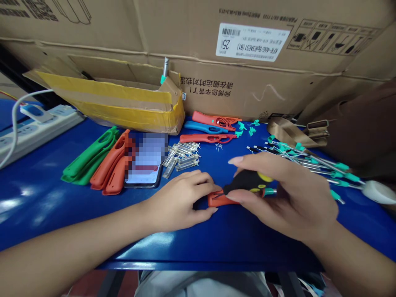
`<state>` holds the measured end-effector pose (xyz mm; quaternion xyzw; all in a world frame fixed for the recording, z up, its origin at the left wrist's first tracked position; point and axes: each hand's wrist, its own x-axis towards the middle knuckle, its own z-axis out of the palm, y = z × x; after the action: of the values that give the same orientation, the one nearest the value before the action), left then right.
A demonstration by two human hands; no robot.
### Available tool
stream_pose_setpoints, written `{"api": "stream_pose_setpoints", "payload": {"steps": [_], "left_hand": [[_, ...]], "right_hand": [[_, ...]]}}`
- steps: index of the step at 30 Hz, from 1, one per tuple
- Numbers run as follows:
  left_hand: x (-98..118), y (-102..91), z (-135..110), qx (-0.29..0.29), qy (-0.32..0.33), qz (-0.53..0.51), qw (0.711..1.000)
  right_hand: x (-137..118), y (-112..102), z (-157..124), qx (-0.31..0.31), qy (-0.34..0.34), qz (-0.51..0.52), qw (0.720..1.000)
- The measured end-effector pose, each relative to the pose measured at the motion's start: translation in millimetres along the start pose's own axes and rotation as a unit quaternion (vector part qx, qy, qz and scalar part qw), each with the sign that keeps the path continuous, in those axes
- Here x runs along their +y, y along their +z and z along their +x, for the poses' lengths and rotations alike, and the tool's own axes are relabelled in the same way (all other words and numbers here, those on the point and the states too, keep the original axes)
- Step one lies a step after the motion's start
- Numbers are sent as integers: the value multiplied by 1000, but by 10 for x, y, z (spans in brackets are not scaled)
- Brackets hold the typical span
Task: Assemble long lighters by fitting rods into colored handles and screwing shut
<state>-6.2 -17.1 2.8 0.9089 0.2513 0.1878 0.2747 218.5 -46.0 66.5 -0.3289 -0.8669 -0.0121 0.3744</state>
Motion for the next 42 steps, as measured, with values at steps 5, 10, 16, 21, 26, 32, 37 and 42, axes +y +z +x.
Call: {"api": "stream_pose_setpoints", "payload": {"steps": [5,10,16,21,26,32,37,42], "left_hand": [[-6,-1,-3,-4,-2,2,1000],[-12,3,-4,-5,3,-2,1000],[-12,11,-12,0,-1,9,1000],[-14,10,-12,0,3,-3,1000],[-11,4,-7,1,-1,6,1000],[-9,9,-8,-5,-1,-2,1000],[-7,10,-11,4,2,5,1000],[-10,12,-9,9,8,4,1000]], "right_hand": [[24,6,-28,-35,-5,84,996],[16,14,-13,-11,-19,28,999],[-1,26,-18,-37,-25,92,995],[-9,48,-17,-4,-34,7,999],[9,62,-18,-11,-20,98,995],[-7,43,0,12,-28,26,999],[-2,25,18,4,-33,139,990],[-21,17,-12,24,-39,17,999]]}}
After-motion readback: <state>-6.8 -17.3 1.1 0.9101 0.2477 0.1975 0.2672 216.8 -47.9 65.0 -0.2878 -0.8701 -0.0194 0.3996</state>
